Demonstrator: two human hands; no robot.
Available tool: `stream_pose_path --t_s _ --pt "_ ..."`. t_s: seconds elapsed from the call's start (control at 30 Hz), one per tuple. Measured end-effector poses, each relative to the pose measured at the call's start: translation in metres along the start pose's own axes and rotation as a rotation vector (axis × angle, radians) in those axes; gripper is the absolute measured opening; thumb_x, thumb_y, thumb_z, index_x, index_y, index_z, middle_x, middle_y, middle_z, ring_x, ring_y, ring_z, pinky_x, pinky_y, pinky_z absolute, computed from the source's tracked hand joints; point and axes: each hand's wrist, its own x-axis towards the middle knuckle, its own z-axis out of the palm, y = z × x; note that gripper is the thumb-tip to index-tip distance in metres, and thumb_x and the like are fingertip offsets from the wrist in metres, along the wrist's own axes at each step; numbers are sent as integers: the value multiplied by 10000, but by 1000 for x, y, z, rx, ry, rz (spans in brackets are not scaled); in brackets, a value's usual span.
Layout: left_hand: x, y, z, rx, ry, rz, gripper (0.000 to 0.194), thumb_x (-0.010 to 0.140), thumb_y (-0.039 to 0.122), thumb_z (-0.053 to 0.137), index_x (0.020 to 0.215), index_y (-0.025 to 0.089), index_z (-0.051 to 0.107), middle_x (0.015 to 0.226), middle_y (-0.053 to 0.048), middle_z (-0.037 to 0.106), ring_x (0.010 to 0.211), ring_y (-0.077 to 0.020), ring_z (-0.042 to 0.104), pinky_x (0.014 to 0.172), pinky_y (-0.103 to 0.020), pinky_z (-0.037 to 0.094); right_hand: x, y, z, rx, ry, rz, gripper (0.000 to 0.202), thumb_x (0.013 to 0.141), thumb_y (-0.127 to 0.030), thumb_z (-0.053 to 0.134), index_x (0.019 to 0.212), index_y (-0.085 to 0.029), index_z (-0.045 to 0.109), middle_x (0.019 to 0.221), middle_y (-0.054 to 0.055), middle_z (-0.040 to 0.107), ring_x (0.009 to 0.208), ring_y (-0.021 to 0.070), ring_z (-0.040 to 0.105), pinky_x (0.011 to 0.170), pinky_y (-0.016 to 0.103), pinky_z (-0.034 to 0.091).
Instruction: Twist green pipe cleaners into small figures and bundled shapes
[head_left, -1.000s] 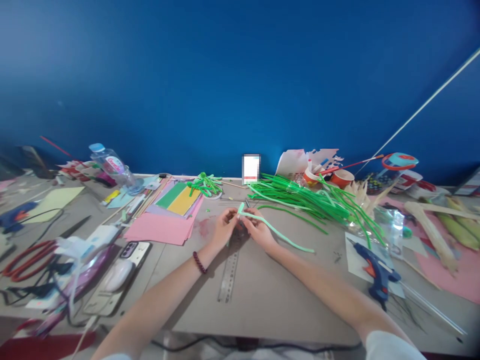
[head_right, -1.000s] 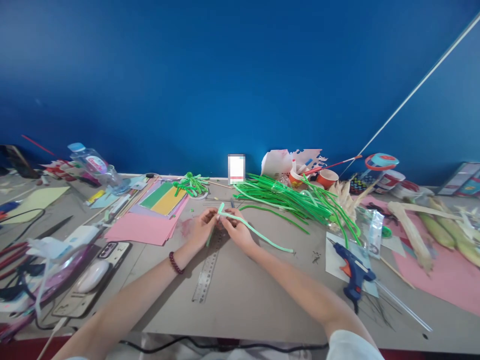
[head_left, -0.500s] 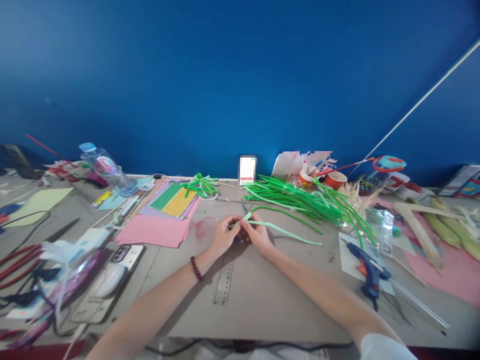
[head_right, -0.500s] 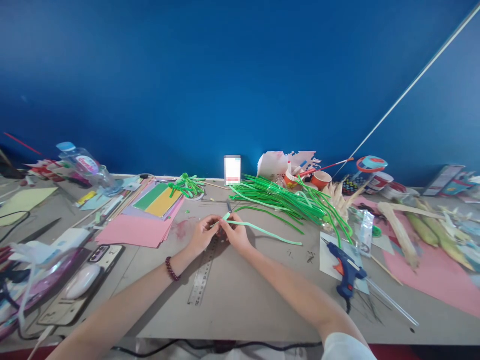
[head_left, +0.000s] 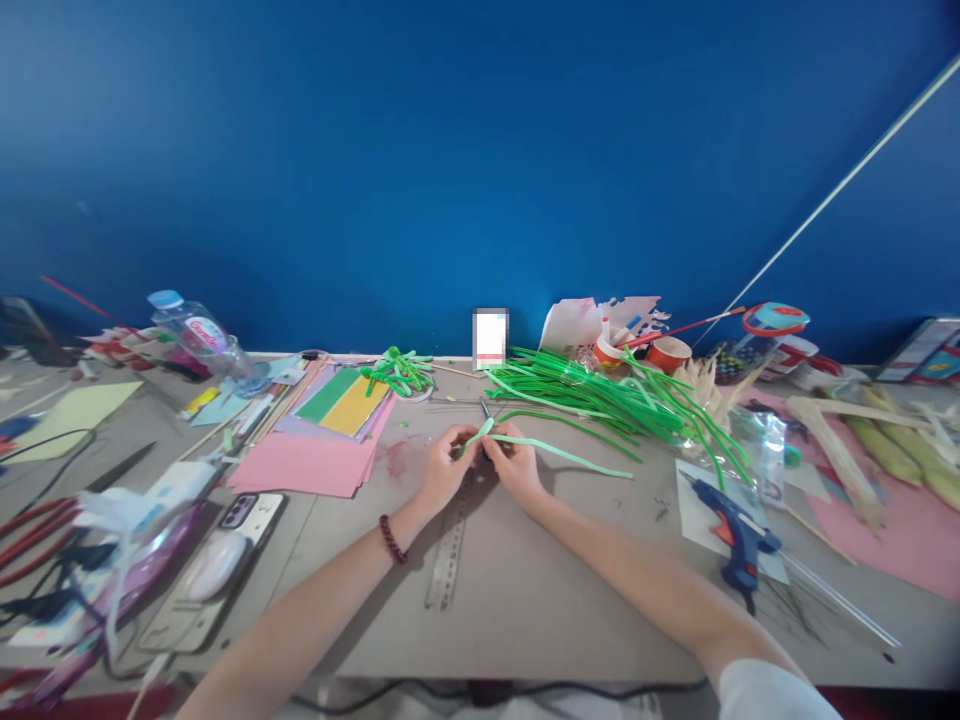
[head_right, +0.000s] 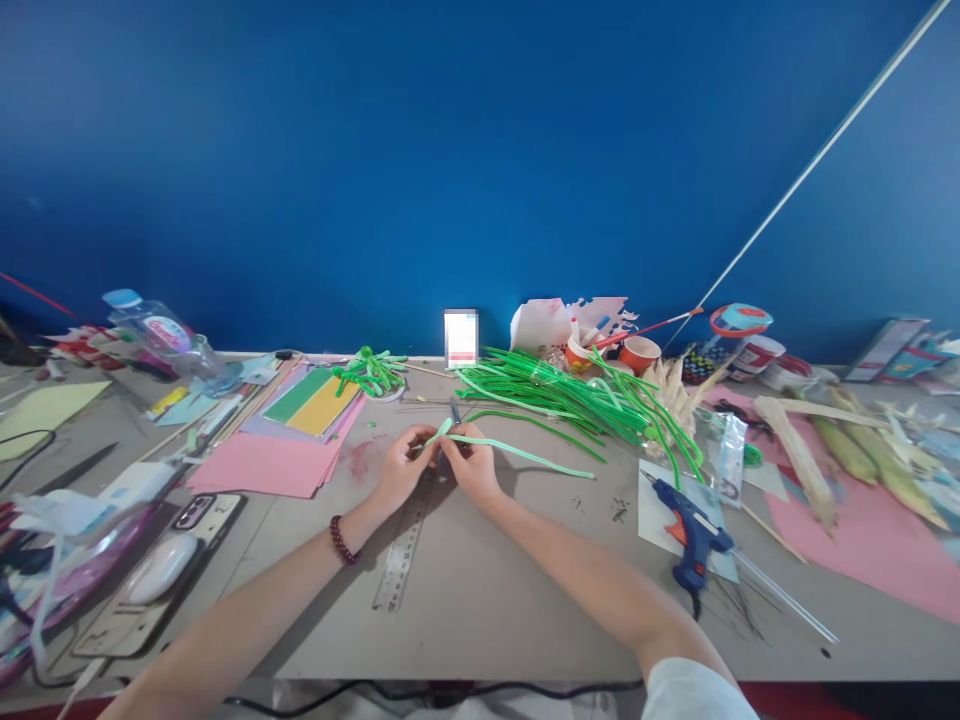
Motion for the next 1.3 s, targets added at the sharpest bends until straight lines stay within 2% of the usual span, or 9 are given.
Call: stream_pose_path --t_s 0.1,0.2,0.43,0.73,0.87,0.97,1.13,1.3 --pt "-1 -2 -1 78 43 77 234 748 353 651 916 194 617 821 -36 652 707 -142 603 624 -232 478 1 1 0 57 -4 75 321 740 -498 600 698 -186 539 562 -28 492 456 91 421 400 205 332" --pt "-1 -4 -3 173 81 161 131 761 309 636 833 200 650 818 -37 660 774 -157 604 706 -250 465 2 1 1 113 -21 138 348 711 -526 614 709 -185 547 519 -45 475 403 77 389 378 202 305" --pt "-3 3 -3 225 121 230 68 746 264 649 790 225 683 808 -37 671 782 -177 598 756 -280 456 2 -4 1 155 -23 200 399 672 -548 638 809 -180 573 516 -48 500 382 75 406 363 196 312" --pt "0 2 1 178 116 227 83 744 301 645 766 232 686 787 -53 660 782 -200 583 761 -302 448 1 5 2 64 1 97 310 754 -497 580 820 -194 566 580 -20 505 463 97 441 384 194 352" --pt "3 0 6 165 115 205 91 746 303 646 779 224 678 796 -52 662 769 -189 581 752 -286 446 4 3 1 61 45 77 303 754 -492 581 775 -193 542 603 -17 513 491 102 461 403 197 365" --pt "6 0 11 208 125 193 99 769 299 621 813 224 668 820 -42 662 773 -177 582 763 -282 444 7 0 -2 40 89 43 307 740 -493 598 732 -189 555 695 15 567 537 111 495 435 214 392" --pt "15 3 16 171 111 218 107 712 287 687 806 236 688 838 -50 668 797 -194 591 784 -291 441 13 -7 -7 -5 117 0 292 740 -484 610 725 -192 609 755 47 608 648 161 554 517 261 446" --pt "23 3 19 189 29 268 132 755 319 637 856 256 693 903 -70 672 897 -223 583 862 -319 421 18 -13 -13 -68 194 -205 198 792 -384 582 727 -203 632 782 49 616 782 190 575 706 322 475"
